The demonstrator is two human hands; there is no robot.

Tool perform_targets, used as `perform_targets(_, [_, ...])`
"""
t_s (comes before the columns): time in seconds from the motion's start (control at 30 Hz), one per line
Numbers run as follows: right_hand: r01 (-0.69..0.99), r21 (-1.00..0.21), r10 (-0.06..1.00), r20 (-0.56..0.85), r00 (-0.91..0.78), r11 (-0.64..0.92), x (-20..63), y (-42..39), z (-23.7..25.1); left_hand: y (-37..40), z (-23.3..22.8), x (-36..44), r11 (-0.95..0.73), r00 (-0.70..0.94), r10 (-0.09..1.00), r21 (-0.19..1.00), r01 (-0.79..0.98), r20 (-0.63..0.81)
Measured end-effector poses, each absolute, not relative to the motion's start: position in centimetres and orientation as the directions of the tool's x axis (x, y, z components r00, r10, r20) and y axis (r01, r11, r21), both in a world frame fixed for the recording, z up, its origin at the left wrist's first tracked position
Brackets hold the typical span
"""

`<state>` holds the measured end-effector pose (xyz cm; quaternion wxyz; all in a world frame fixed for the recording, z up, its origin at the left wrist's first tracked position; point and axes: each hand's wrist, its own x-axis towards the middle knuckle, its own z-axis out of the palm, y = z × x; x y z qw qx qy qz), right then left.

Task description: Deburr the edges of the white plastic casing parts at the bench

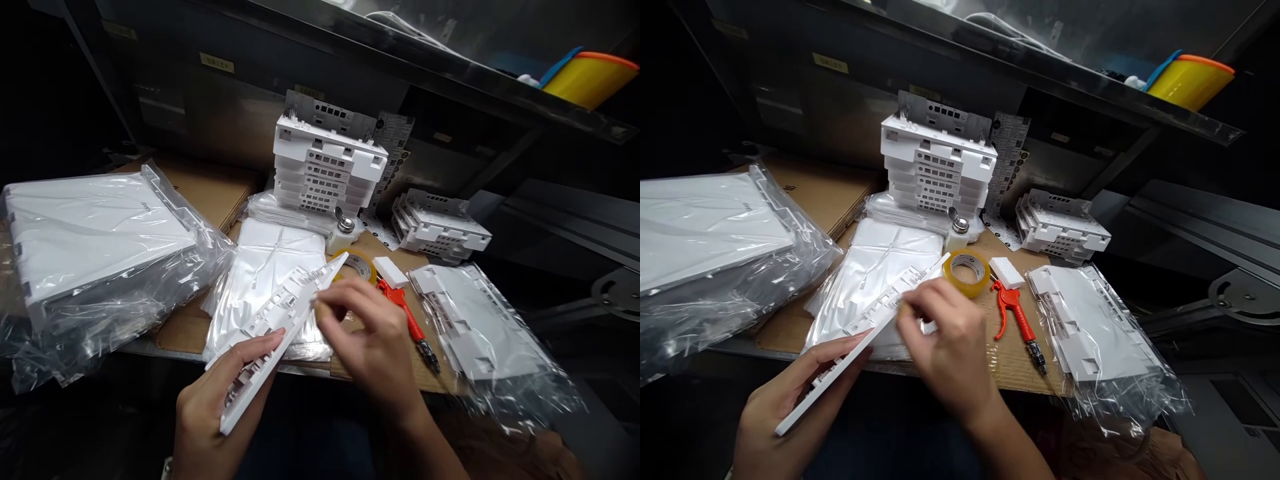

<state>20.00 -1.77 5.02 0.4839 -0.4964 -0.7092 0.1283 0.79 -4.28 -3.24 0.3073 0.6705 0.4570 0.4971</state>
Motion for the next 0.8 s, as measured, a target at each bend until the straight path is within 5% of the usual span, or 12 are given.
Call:
perform_targets(0.13, [0.464,-0.649,0.791,0.563,-0.239,0.602,18.7,-3.2,4.8,-4.3,-3.4,0.3,-0.396,0.125,0.918,0.868,0.301,0.375])
perform_targets(0.43, [0.623,-0.687,0.804,0.575,0.151,0.374,24.3,3.3,4.1,-4.4,-3.4,0.9,-0.339,0.06,0.94,0.896,0.288,0.337])
perform_targets(0.7, [0.509,-0.644,0.803,0.566,-0.185,0.571,19.9,-2.0,4.8,-3.9,-3.6,0.2,-0.386,0.085,0.921,0.861,0.331,0.38])
perform_targets(0.8, [0.516,-0.652,0.808,0.57,-0.15,0.556,20.6,-1.1,4.7,-4.1,-3.4,0.2,-0.367,0.064,0.928,0.874,0.319,0.366])
